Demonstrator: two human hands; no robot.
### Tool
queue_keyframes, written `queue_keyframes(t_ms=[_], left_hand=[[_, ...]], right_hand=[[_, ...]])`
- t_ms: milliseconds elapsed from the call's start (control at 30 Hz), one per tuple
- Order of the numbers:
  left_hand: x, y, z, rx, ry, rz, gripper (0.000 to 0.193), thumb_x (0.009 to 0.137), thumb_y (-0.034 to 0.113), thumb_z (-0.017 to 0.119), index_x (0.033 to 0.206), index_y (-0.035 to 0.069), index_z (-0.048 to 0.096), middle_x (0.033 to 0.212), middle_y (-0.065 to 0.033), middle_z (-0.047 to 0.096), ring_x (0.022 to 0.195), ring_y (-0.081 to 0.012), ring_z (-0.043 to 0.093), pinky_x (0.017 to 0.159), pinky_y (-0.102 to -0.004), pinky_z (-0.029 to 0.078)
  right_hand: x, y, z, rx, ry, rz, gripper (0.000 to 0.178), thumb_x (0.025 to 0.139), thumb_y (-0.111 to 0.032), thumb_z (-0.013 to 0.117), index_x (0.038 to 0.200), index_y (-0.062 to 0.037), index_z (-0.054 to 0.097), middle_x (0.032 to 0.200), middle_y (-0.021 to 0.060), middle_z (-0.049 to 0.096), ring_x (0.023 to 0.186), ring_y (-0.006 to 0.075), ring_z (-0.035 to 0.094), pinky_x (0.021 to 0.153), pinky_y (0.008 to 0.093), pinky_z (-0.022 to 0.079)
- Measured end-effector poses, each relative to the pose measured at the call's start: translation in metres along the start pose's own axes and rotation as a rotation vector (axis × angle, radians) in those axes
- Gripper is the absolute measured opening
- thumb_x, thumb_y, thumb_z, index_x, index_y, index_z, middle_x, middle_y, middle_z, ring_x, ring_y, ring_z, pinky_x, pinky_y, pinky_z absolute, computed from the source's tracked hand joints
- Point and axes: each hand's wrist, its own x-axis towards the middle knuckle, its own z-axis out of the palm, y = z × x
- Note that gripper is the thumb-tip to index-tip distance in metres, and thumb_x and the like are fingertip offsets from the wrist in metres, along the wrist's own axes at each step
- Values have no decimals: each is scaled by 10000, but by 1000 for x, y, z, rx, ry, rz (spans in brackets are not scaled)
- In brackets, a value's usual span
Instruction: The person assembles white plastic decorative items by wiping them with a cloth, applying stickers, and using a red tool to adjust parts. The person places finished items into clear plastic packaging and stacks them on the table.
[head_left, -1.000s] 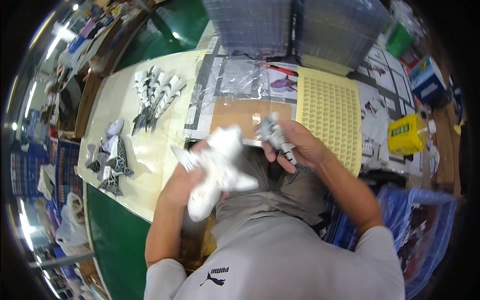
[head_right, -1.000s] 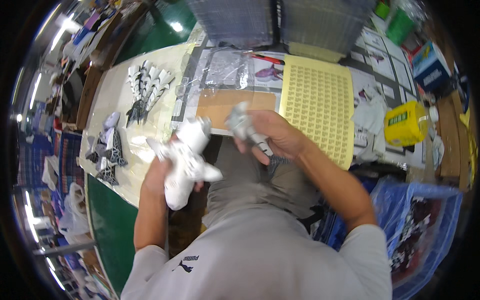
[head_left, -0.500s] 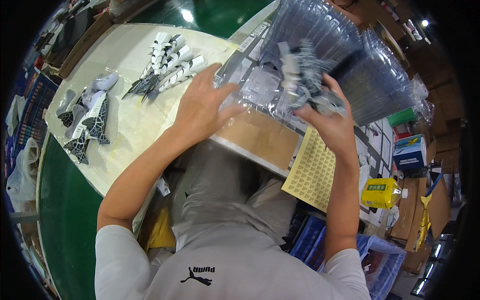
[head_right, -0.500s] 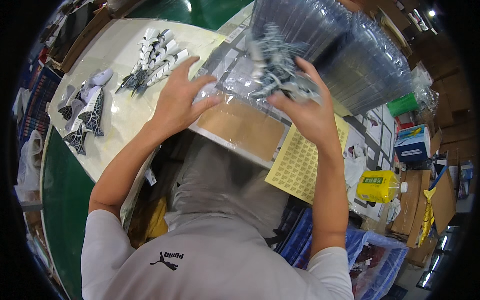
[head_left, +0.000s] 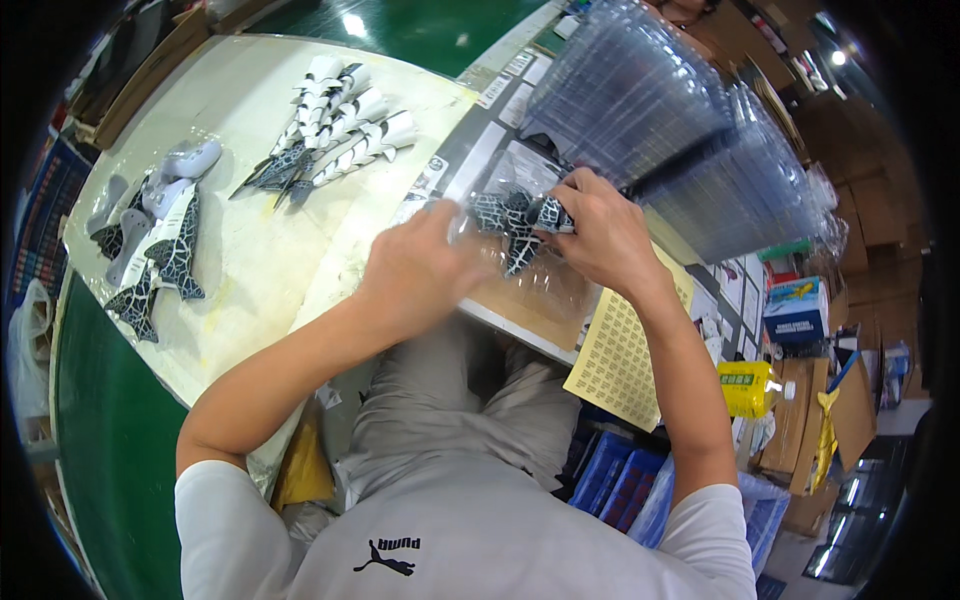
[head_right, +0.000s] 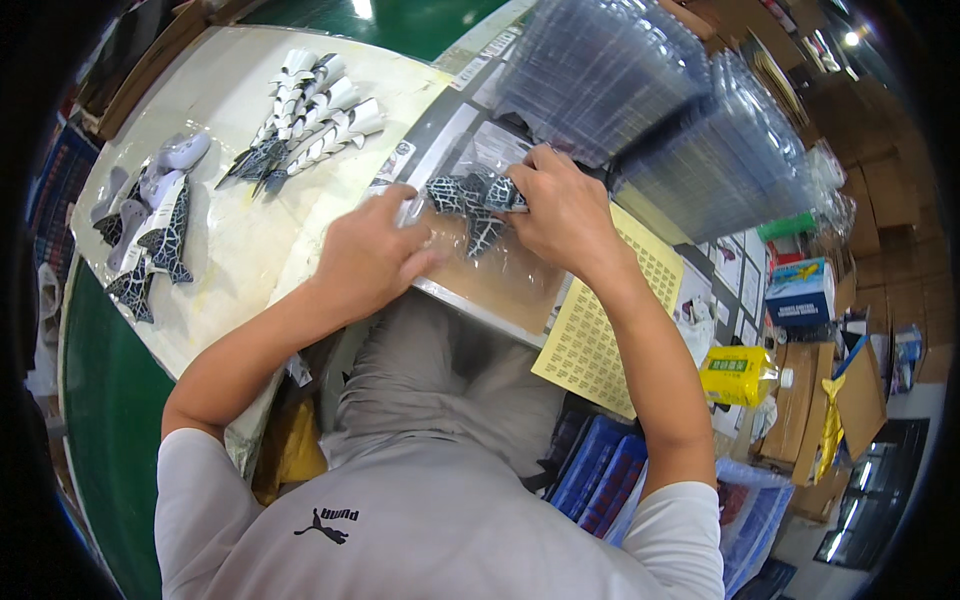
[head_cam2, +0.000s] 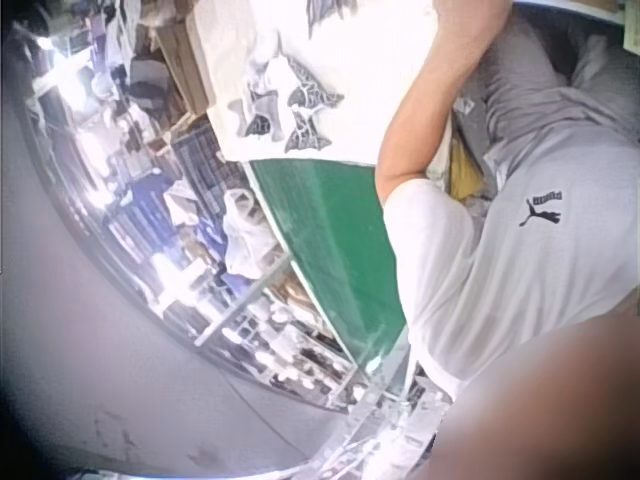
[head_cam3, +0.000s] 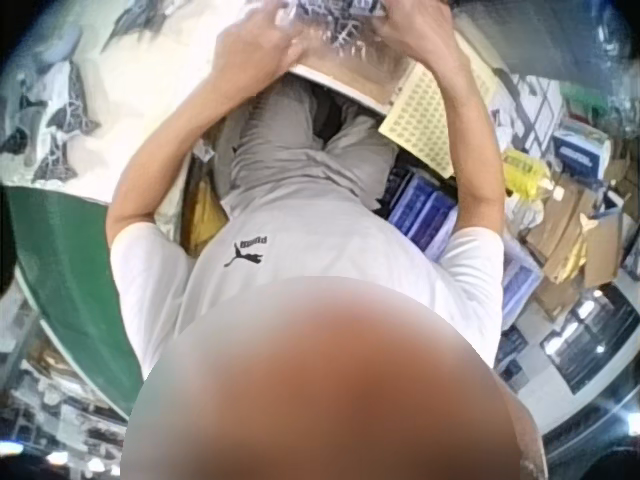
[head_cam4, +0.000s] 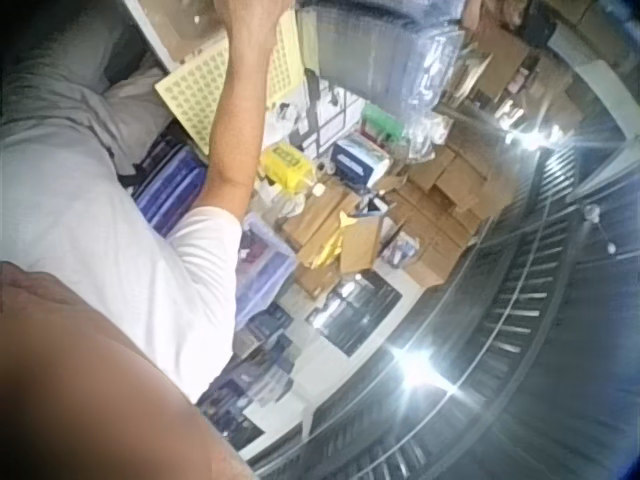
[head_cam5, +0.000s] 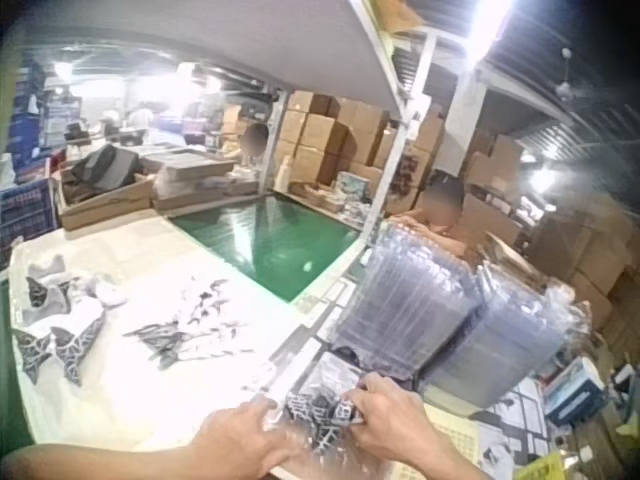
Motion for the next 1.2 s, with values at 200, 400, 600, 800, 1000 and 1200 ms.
queue_keyframes(t_ms=[200,400,600,800,1000,1200], left_hand=[[42,23,-21,-466,153,283,414,847,47,787,1254,47,713,1244,-126,707,984,-341,728,823,-381,602],[43,3,-20,-289,40,226,359,853,39,769,1209,43,729,1221,-145,718,1080,-355,700,924,-417,575],[22,-4,-8,-42,-109,167,412,853,41,786,1260,62,730,1345,-166,674,1273,-394,606,1081,-454,496],[31,17,-41,-95,-142,32,473,896,166,805,1349,82,699,1412,-197,626,1296,-400,603,1089,-443,489],[98,59,-50,-164,-58,264,382,888,152,807,1247,42,737,1319,-209,672,1208,-408,658,1015,-436,531],[171,108,-21,-199,-44,463,310,897,117,790,1193,34,748,1325,-186,672,1105,-379,714,924,-421,580]], right_hand=[[-14,-23,-30,111,17,-76,249,822,-239,817,955,-47,729,906,150,685,874,376,702,747,499,552],[-37,8,-63,271,-245,229,308,827,-280,870,960,-29,749,869,157,704,828,290,706,718,400,519],[-71,16,0,240,89,343,276,870,-304,818,973,-57,751,978,118,723,975,341,704,823,443,544],[-79,71,-70,-137,671,141,234,896,-252,798,1042,-70,776,999,107,738,958,327,700,855,434,553],[-68,171,-166,-253,542,192,302,943,-301,765,1075,-30,785,930,162,747,848,298,707,788,405,547],[-52,210,-203,27,134,324,406,975,-389,742,931,14,770,723,85,600,691,154,559,648,352,486]])
